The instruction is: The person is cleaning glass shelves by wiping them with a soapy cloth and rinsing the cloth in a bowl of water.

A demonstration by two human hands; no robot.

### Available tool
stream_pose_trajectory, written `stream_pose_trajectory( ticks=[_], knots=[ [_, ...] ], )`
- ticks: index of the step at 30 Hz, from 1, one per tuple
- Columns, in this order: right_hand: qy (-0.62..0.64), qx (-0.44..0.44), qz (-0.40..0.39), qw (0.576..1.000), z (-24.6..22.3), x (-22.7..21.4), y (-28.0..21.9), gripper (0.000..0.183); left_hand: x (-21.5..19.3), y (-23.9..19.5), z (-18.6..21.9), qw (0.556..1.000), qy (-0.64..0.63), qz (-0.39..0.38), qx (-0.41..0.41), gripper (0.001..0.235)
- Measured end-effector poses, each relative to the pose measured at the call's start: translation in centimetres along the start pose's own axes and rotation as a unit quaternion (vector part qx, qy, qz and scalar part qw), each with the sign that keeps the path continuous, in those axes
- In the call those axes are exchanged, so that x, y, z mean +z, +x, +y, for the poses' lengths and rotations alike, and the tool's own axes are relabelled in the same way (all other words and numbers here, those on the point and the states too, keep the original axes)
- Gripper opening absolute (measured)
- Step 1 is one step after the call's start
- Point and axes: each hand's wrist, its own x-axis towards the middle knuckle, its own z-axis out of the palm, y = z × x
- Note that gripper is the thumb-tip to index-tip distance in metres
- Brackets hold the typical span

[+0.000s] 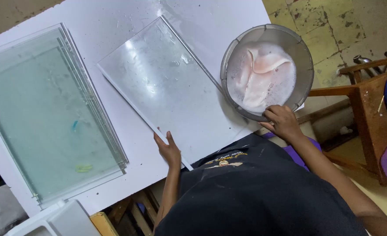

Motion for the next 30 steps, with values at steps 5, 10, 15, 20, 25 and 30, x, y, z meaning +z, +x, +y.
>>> stream_pose_trajectory(
  ticks=[5,10,15,20,25,30],
  knots=[
    [0.049,0.004,-0.046,0.998,3.1,-1.4,-2.1,0.035,-0.9,7.8,-3.9,0.996,0.082,-0.023,0.041,0.064],
    [0.065,0.018,-0.115,0.991,5.1,-4.7,-2.0,0.040,-2.2,15.2,-0.1,0.967,0.217,-0.031,0.127,0.052],
    [-0.031,-0.015,-0.085,0.996,3.7,-6.0,0.4,0.029,-0.1,25.9,-2.4,0.929,0.310,0.040,0.200,0.055],
    [0.077,0.113,-0.100,0.986,-0.3,-4.8,8.4,0.085,-1.2,28.1,-1.9,0.881,0.399,0.115,0.226,0.037],
    [0.089,0.156,-0.241,0.954,-1.9,-4.9,14.4,0.099,0.2,24.5,-1.9,0.847,0.407,0.175,0.295,0.026],
    [-0.128,0.037,-0.039,0.990,7.6,9.7,11.8,0.054,4.2,15.5,-1.1,0.914,0.201,0.116,0.334,0.018]
  ],
)
